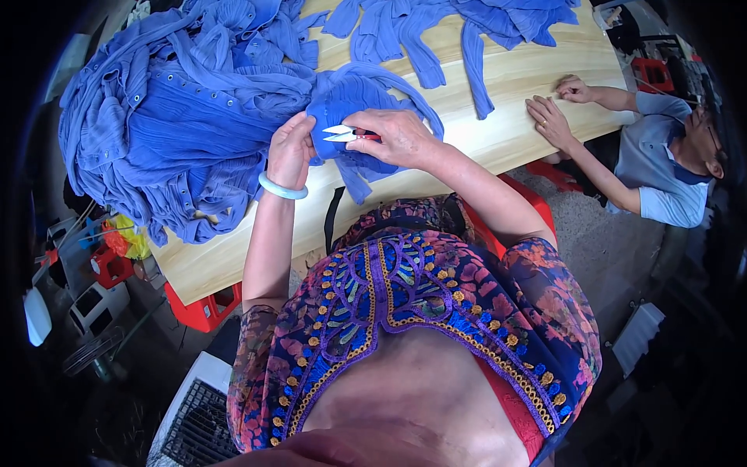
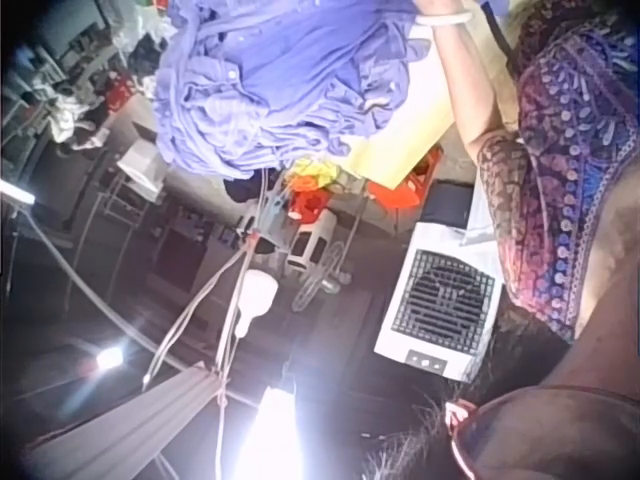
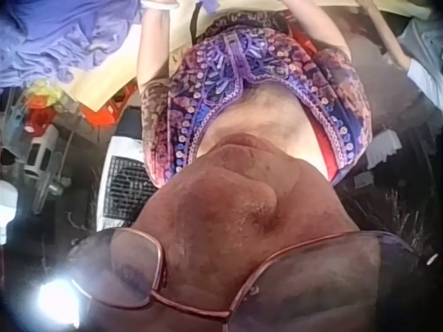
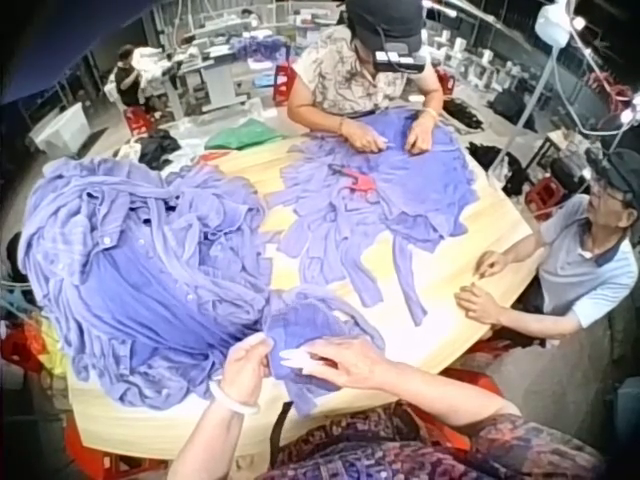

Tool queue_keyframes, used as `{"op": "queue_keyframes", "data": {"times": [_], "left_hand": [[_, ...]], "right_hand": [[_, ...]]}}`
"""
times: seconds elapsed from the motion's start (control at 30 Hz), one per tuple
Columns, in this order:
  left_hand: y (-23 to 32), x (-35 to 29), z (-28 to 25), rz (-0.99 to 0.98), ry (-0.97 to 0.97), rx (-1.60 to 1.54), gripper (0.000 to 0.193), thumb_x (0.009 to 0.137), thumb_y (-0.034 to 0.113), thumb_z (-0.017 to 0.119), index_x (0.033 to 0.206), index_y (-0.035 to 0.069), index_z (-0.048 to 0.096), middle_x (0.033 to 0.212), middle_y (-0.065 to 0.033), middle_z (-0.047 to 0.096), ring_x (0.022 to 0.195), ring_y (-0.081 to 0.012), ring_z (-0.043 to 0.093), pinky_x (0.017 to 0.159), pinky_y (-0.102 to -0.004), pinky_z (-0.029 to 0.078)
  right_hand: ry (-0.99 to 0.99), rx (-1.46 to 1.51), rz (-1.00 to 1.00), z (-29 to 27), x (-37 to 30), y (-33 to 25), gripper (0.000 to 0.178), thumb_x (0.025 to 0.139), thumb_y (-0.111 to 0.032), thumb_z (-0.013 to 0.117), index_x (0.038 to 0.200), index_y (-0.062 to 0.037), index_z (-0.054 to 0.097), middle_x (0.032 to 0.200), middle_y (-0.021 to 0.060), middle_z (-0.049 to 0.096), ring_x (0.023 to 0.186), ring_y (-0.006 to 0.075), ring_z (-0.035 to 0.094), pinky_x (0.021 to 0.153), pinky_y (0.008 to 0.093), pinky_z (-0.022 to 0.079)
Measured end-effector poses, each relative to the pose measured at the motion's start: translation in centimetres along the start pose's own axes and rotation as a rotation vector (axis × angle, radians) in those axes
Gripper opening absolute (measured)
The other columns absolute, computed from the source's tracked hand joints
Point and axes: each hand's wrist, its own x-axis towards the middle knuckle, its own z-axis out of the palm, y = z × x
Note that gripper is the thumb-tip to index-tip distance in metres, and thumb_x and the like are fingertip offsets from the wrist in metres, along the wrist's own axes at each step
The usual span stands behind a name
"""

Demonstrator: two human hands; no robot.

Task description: Trimming loose threads from blue garment pieces using a manual thread cutter.

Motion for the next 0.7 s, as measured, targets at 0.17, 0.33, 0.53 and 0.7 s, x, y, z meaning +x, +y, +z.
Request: {"op": "queue_keyframes", "data": {"times": [0.17, 0.33, 0.53, 0.7], "left_hand": [[-0.2, 0.0, 0.0, -0.009, 0.0, -0.004, 0.015, 0.083, 0.013, 0.044, 0.088, 0.003, 0.054, 0.077, -0.0028, 0.058, 0.063, -0.0071, 0.056, 0.053, -0.0188, 0.045], [-0.2, -0.3, 0.0, -0.023, 0.014, 0.035, 0.015, 0.082, 0.013, 0.044, 0.087, 0.004, 0.055, 0.075, -0.0017, 0.059, 0.062, -0.0062, 0.055, 0.053, -0.0189, 0.044], [-0.6, -0.5, 0.4, -0.029, 0.041, 0.004, 0.016, 0.081, 0.014, 0.046, 0.088, 0.004, 0.056, 0.076, -0.0015, 0.058, 0.062, -0.0064, 0.055, 0.055, -0.0199, 0.044], [-1.1, -0.6, 0.4, -0.035, -0.033, 0.07, 0.02, 0.083, 0.012, 0.041, 0.096, 0.003, 0.052, 0.084, -0.0047, 0.058, 0.07, -0.0108, 0.057, 0.061, -0.0235, 0.046]], "right_hand": [[0.037, -0.036, -0.024, 0.3, -0.1, 0.0, 0.026, 0.071, -0.021, 0.062, 0.091, -0.0057, 0.056, 0.076, 0.0082, 0.058, 0.066, 0.0215, 0.056, 0.057, 0.0289, 0.044], [0.255, 0.223, 0.134, 0.8, -0.1, 0.3, 0.022, 0.071, -0.012, 0.063, 0.09, -0.0025, 0.055, 0.073, 0.0047, 0.055, 0.064, 0.01, 0.052, 0.059, 0.0231, 0.042], [0.245, 0.422, 0.281, 1.6, 0.2, -0.5, 0.038, 0.071, -0.012, 0.065, 0.103, -0.0039, 0.046, 0.076, 0.0009, 0.051, 0.072, 0.0062, 0.048, 0.064, 0.0207, 0.041], [0.343, 0.403, 0.277, 2.0, 0.8, -0.6, 0.038, 0.071, -0.01, 0.064, 0.103, -0.0034, 0.045, 0.083, 0.0021, 0.051, 0.073, 0.0068, 0.05, 0.068, 0.0215, 0.042]]}}
